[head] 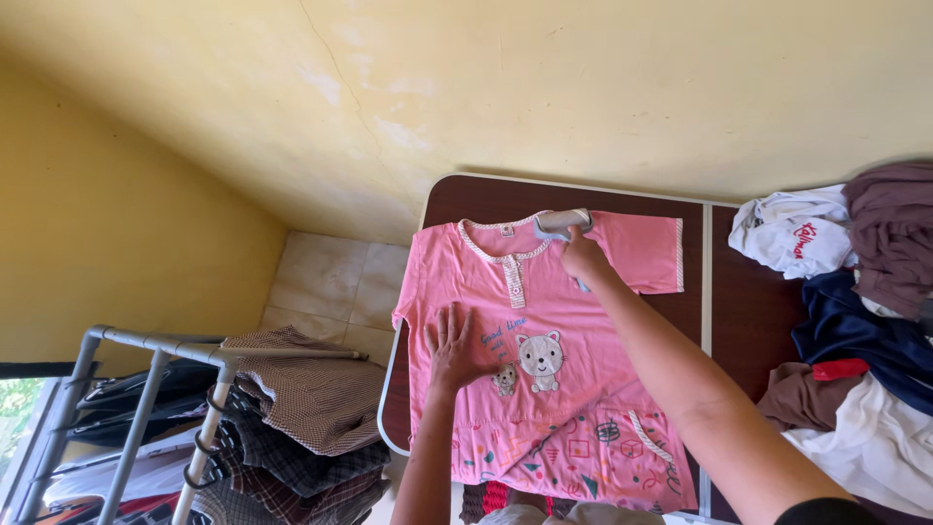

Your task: The person removes a pink child's dress from a drying rack and lays it flat on a table. They then use a handheld garment steamer to smooth the fabric, moving the device systematically over the front of the dress while holding it in place with their other hand.

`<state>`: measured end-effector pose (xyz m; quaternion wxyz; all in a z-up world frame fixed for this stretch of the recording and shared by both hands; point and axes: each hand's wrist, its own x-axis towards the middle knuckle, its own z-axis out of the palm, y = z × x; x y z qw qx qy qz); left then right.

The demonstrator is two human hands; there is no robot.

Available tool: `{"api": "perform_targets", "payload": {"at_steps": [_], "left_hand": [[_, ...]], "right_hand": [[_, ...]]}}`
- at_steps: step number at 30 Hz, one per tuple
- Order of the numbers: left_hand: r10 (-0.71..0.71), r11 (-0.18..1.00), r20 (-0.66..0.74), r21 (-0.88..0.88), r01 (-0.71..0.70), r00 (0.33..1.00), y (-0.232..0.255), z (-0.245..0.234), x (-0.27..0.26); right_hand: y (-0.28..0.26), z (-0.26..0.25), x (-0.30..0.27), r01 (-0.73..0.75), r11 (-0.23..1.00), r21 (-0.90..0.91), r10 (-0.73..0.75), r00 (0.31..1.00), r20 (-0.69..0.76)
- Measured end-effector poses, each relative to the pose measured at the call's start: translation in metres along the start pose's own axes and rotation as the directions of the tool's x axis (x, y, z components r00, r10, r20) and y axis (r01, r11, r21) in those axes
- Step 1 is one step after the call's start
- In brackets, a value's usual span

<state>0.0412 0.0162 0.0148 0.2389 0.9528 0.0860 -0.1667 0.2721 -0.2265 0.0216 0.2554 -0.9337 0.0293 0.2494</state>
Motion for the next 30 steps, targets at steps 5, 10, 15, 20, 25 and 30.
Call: {"api": "perform_targets", "payload": {"at_steps": [5,10,15,20,25,30], "left_hand": [[-0.007,1.000,0.004,0.011,0.007,1.000,0.001,-0.001,-0.001],[-0.007,1.000,-0.005,0.022,0.007,1.000,0.003,0.001,-0.003],[-0.012,0.999,0.012,0.052,0.012,1.000,0.009,-0.006,-0.005],[-0.021,0.997,0.024,0.081,0.019,0.999,0.010,-0.009,-0.004],[-0.005,0.995,0.010,0.104,0.004,1.000,0.006,-0.002,-0.001],[0.006,0.996,-0.004,0.093,-0.006,1.000,0.000,0.004,0.003]], "right_hand": [[0.005,-0.016,-0.021,-0.045,0.999,-0.027,0.049,0.987,0.150],[0.033,-0.016,-0.060,-0.115,0.990,-0.087,0.134,0.959,0.251],[0.053,-0.009,-0.083,-0.094,0.984,-0.151,0.133,0.954,0.270],[0.043,-0.012,-0.083,-0.193,0.980,-0.037,0.196,0.945,0.262],[0.041,0.002,-0.033,0.037,0.995,-0.091,-0.028,0.995,0.099],[0.032,0.002,-0.031,0.078,0.997,-0.012,-0.077,0.997,0.031]]}}
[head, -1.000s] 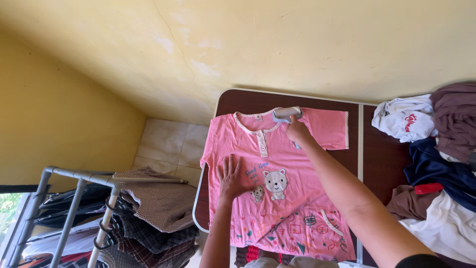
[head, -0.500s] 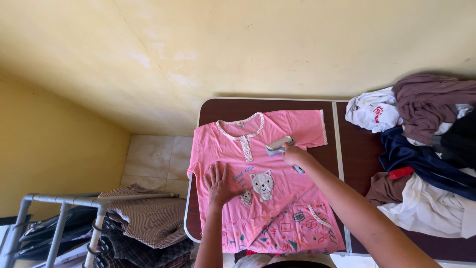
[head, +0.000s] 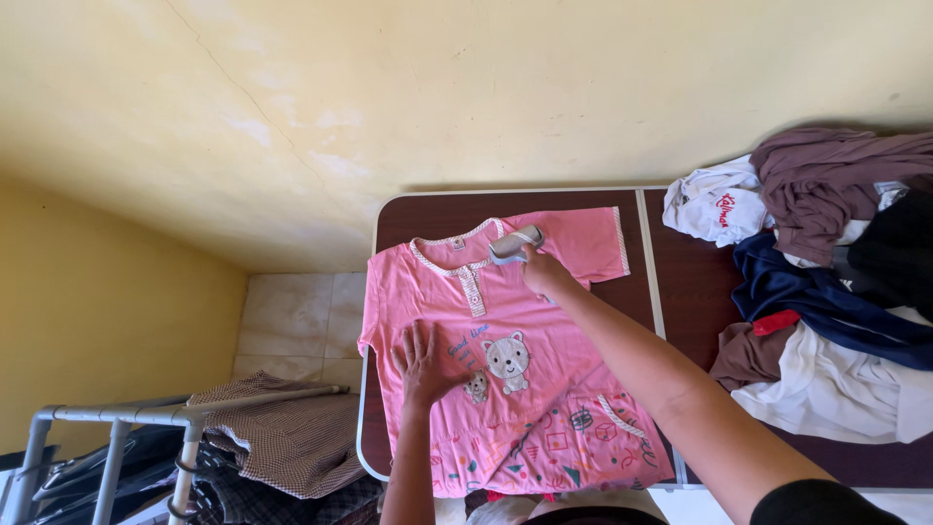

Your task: The person removes a pink child's dress from a drying rack and lays it flat on a table. They then use a handheld garment steamer to smooth the fabric, moving the device systematically over the front of the dress while holding it in place with their other hand.

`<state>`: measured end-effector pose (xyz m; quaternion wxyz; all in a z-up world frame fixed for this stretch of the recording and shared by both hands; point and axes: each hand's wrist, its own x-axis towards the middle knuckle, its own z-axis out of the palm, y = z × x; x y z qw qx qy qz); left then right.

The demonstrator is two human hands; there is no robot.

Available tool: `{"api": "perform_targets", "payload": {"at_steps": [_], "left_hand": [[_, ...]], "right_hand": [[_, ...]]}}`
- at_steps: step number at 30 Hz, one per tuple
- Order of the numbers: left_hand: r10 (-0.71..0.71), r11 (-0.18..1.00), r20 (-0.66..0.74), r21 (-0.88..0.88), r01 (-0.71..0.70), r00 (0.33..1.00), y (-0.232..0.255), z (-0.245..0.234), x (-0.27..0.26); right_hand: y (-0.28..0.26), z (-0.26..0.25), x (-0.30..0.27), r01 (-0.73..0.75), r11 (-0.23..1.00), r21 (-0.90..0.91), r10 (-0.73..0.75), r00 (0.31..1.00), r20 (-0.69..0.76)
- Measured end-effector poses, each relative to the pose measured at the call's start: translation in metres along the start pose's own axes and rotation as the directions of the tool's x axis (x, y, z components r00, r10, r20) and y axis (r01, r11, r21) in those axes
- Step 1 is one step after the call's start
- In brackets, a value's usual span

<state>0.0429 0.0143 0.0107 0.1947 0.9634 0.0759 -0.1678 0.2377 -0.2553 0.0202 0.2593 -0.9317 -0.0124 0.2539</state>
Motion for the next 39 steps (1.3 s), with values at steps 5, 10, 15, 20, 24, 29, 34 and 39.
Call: {"api": "perform_targets", "payload": {"at_steps": [5,10,15,20,24,29,34,39], "left_hand": [[0.008,1.000,0.006,0.025,-0.008,1.000,-0.002,-0.001,-0.004],[0.024,0.998,0.009,0.053,-0.025,1.000,-0.004,0.000,0.001],[0.033,0.998,0.049,0.049,-0.036,0.998,-0.012,0.012,0.009],[0.069,0.997,0.005,0.042,-0.069,0.998,-0.020,0.022,0.014],[0.090,0.996,-0.035,0.027,-0.089,0.995,-0.021,0.022,0.012],[0.037,0.999,-0.101,-0.019,-0.039,0.994,-0.003,0.035,-0.013],[0.072,0.995,-0.231,-0.048,-0.085,0.970,0.027,0.078,-0.071],[-0.061,0.995,-0.199,-0.090,0.043,0.978,0.062,0.105,-0.128]], "right_hand": [[0.008,0.000,-0.054,0.011,0.999,-0.046,-0.012,1.000,-0.026],[0.076,0.032,-0.121,0.093,0.992,-0.086,-0.102,0.989,-0.110],[0.138,0.048,-0.210,0.072,0.996,-0.049,-0.077,0.993,-0.092],[0.165,0.036,-0.280,-0.036,0.993,-0.116,0.039,0.999,0.023],[0.186,0.014,-0.292,0.153,0.963,0.223,-0.098,0.966,-0.240],[0.189,-0.035,-0.272,-0.396,0.783,0.480,0.520,0.840,-0.156],[0.233,-0.035,-0.216,-0.122,0.941,0.314,0.274,0.820,-0.503],[0.266,-0.026,-0.174,0.043,0.966,0.256,0.119,0.802,-0.585]]}}
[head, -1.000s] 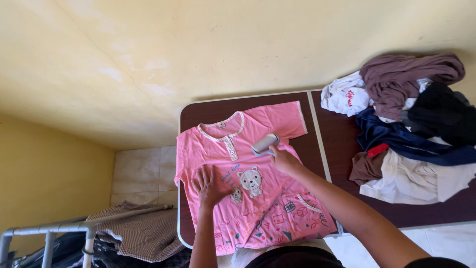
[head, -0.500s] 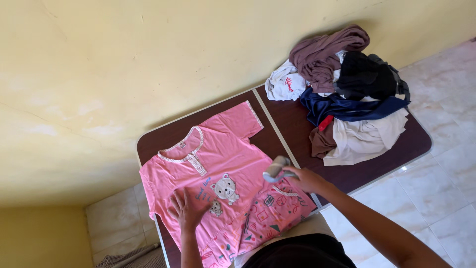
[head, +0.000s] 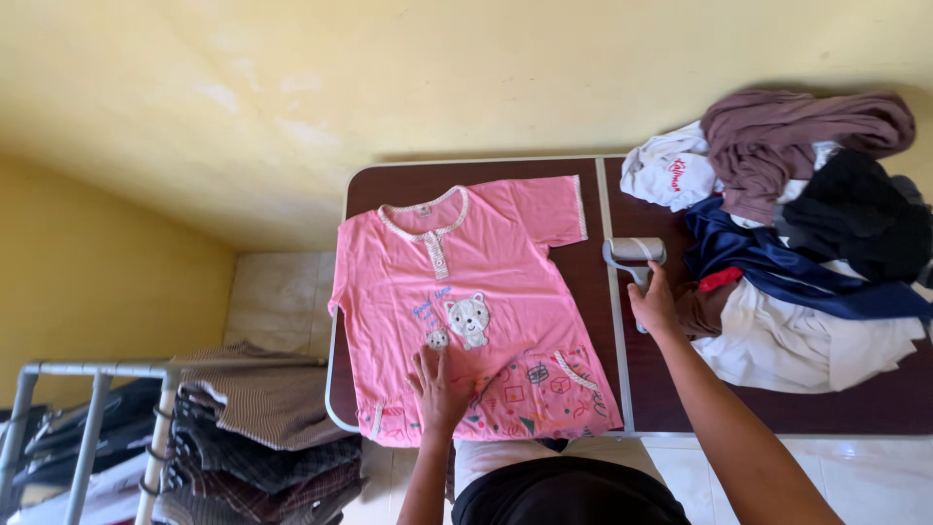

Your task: The person removes a pink child's dress from a drying rack and lays it flat on a table. They then use a handheld garment steamer to smooth the fabric, moving the device systematically over the front of the dress while holding it in place with their other hand.

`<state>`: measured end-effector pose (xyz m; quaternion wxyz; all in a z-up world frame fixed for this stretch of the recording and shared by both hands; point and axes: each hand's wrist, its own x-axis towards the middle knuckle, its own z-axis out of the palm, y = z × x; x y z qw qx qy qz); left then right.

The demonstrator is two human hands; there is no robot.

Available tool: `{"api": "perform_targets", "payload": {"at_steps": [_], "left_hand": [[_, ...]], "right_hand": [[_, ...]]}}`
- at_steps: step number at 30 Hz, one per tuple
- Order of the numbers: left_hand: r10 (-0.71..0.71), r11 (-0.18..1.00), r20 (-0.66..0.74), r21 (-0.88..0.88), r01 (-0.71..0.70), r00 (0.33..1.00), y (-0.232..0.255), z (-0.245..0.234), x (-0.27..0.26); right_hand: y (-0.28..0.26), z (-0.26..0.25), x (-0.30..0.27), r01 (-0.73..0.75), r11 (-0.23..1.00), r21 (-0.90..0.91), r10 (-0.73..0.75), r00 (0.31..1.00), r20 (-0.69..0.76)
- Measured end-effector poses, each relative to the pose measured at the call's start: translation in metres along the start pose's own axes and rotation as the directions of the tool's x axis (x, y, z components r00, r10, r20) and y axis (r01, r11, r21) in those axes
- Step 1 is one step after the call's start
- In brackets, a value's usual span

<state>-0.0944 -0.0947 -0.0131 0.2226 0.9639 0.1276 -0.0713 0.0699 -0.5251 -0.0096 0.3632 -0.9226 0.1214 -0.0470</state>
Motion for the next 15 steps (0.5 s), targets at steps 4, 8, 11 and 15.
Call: {"api": "perform_targets", "payload": {"at_steps": [4,8,11,15], "left_hand": [[0.082,0.996,-0.140,-0.017,-0.085,0.987,-0.006,0.004,-0.015],[0.108,0.991,-0.176,0.103,-0.091,0.978,-0.011,0.016,-0.011],[0.103,0.989,-0.195,0.129,-0.079,0.975,-0.011,0.020,-0.006],[0.071,0.987,-0.190,0.158,-0.041,0.979,-0.010,0.025,-0.010]], "right_hand": [[0.004,-0.001,-0.010,0.114,0.986,-0.125,-0.114,0.993,0.012],[-0.010,0.005,-0.062,0.380,0.835,-0.398,-0.456,0.883,-0.115],[-0.018,0.028,-0.116,0.363,0.918,-0.161,-0.342,0.929,0.143],[-0.008,0.049,-0.144,0.362,0.899,-0.245,-0.303,0.921,0.246]]}}
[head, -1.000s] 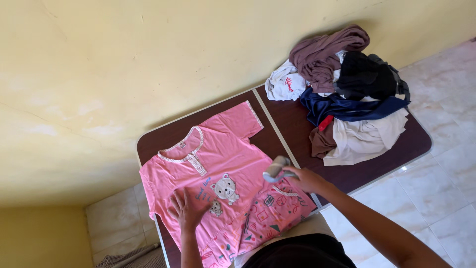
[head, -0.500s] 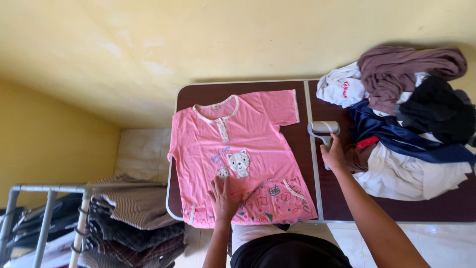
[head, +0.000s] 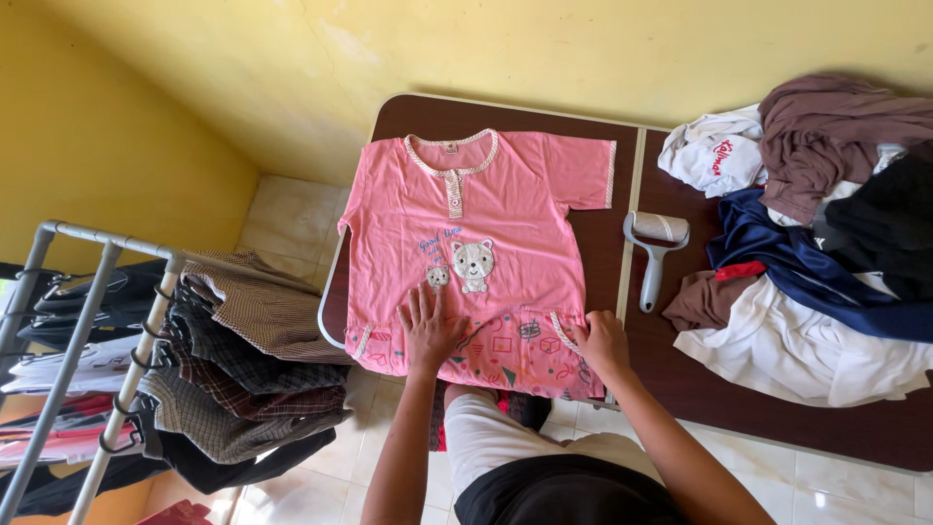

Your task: The person removes a pink child's dress from a drying rack and lays it flat on a table. They then use a handheld garment steamer to smooth the fabric, moving the device systematically over the front of the dress while holding it in place with their other hand.

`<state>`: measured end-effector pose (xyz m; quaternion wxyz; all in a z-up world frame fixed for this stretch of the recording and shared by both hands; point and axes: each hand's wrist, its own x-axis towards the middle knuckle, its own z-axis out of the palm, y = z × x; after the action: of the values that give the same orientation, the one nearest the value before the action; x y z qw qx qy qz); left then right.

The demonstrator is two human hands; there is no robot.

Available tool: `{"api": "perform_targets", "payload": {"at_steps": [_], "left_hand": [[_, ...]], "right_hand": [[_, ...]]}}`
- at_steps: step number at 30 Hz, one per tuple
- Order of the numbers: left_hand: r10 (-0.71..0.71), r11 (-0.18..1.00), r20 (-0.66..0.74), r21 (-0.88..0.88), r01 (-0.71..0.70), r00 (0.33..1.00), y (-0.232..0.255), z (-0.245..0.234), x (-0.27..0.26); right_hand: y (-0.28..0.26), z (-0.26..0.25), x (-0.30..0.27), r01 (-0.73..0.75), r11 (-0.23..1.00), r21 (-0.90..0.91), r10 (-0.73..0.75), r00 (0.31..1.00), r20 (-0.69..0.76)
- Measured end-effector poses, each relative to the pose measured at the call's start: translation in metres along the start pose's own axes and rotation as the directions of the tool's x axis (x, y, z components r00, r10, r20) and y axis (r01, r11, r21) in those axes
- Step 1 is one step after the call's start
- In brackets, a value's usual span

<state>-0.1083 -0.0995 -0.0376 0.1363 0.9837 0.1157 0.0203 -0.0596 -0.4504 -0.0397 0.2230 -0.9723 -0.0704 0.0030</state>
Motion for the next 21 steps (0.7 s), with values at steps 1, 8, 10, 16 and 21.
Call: {"api": "perform_targets", "payload": {"at_steps": [1,8,10,16,21], "left_hand": [[0.002,1.000,-0.003,-0.007,-0.002,1.000,-0.001,0.000,0.002],[-0.005,0.995,0.033,-0.099,0.008,0.999,-0.010,0.000,0.013],[0.021,0.984,-0.009,-0.179,-0.022,1.000,-0.021,0.001,0.019],[-0.333,0.931,-0.250,-0.239,0.275,0.909,-0.073,-0.024,-0.016],[-0.530,0.848,-0.288,-0.210,0.487,0.798,-0.114,-0.044,-0.064]], "right_hand": [[0.003,0.005,0.004,0.049,0.999,0.016,-0.049,0.999,-0.011],[0.043,-0.010,0.018,-0.306,0.806,0.507,0.199,0.946,0.254],[0.054,-0.017,0.025,-0.254,0.816,0.519,0.155,0.962,0.226],[0.047,-0.013,0.003,-0.123,0.939,0.321,0.099,0.991,0.091],[0.028,-0.009,-0.026,0.075,0.988,0.136,-0.058,0.991,-0.124]]}}
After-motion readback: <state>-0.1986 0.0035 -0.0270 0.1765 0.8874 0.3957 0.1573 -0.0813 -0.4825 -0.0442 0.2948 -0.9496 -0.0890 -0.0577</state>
